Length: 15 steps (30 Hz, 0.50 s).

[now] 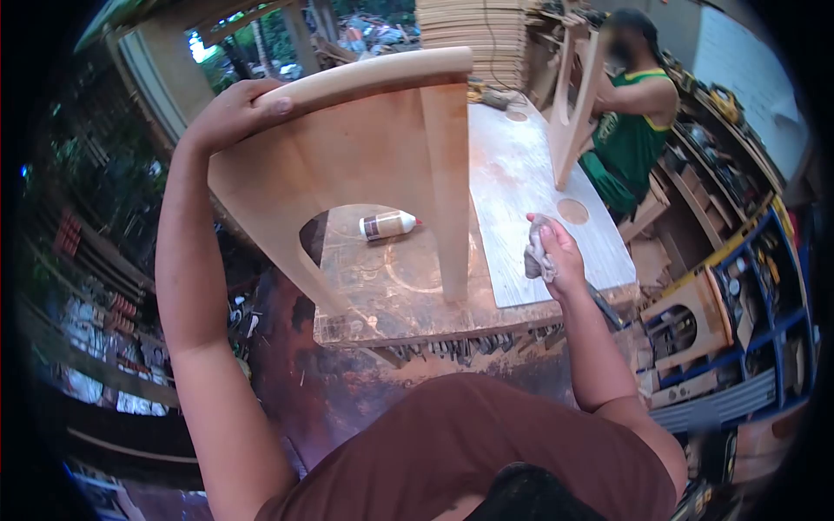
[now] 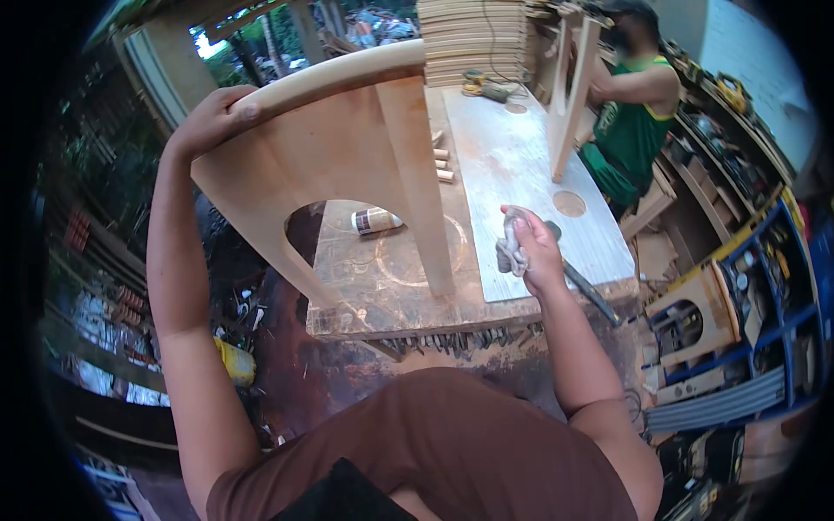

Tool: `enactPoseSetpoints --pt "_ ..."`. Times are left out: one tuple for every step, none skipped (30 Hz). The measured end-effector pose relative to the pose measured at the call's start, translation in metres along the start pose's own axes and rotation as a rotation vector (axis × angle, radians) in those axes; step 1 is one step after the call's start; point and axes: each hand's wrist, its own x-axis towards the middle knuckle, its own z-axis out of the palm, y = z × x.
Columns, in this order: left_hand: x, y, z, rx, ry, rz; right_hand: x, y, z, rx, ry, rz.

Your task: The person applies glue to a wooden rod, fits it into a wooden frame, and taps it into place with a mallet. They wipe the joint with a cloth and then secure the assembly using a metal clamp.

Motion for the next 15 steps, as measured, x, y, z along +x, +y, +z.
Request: enactPoseSetpoints --pt "0.0 -0.001 0.001 0.014 0.023 0.02 0.006 -0.001 -0.001 0.074 -0.019 0.013" --pt "0.002 -0.003 -0.001 0.044 0.007 -0.002 0.015 0.002 0.004 -0.015 0.144 -0.054" --pt "0.001 -0.005 -0.001 0.045 0.017 -0.018 0.023 -0.001 0.007 -0.019 0.126 -0.05" --pt "0.001 -0.005 0.0 0.049 0.023 -0.033 0.03 -0.008 0.011 -0.126 0.133 -0.169" --pt "0.001 -0.006 0.0 0.052 0.029 -0.042 0.037 -0.019 0.018 -0.232 0.145 -0.292" --pt "0.002 -0.007 0.001 0.043 0.043 -0.036 0.044 -0.036 0.026 -0.458 0.178 -0.354" --pt "0.002 -0.005 0.001 0.042 0.044 -0.037 0.045 -0.061 0.046 -0.594 0.152 -0.464" --pt "0.002 -0.003 0.001 0.031 0.038 -0.033 0.048 -0.081 0.067 -0.73 0.127 -0.575" --pt "0.002 -0.002 0.001 0.021 0.032 -0.028 0.061 -0.091 0.079 -0.838 0.126 -0.848" --pt "0.002 -0.004 0.002 0.02 0.033 -0.025 0.063 -0.111 0.099 -1.0 0.138 -1.039" --pt "0.004 -0.008 0.004 0.027 0.057 -0.007 0.069 -0.125 0.114 -1.113 0.138 -1.125" --pt "0.005 -0.013 0.005 0.034 0.082 0.011 0.071 -0.139 0.132 -1.192 0.11 -1.192" --pt "0.005 -0.017 0.006 0.033 0.087 0.016 0.075 -0.149 0.147 -1.196 0.113 -1.197" --pt "0.005 -0.019 0.008 0.035 0.094 0.022 0.08 -0.157 0.161 -1.338 0.106 -1.287" --pt "0.005 -0.021 0.008 0.036 0.1 0.029 0.083 -0.163 0.173 -1.481 0.1 -1.372"
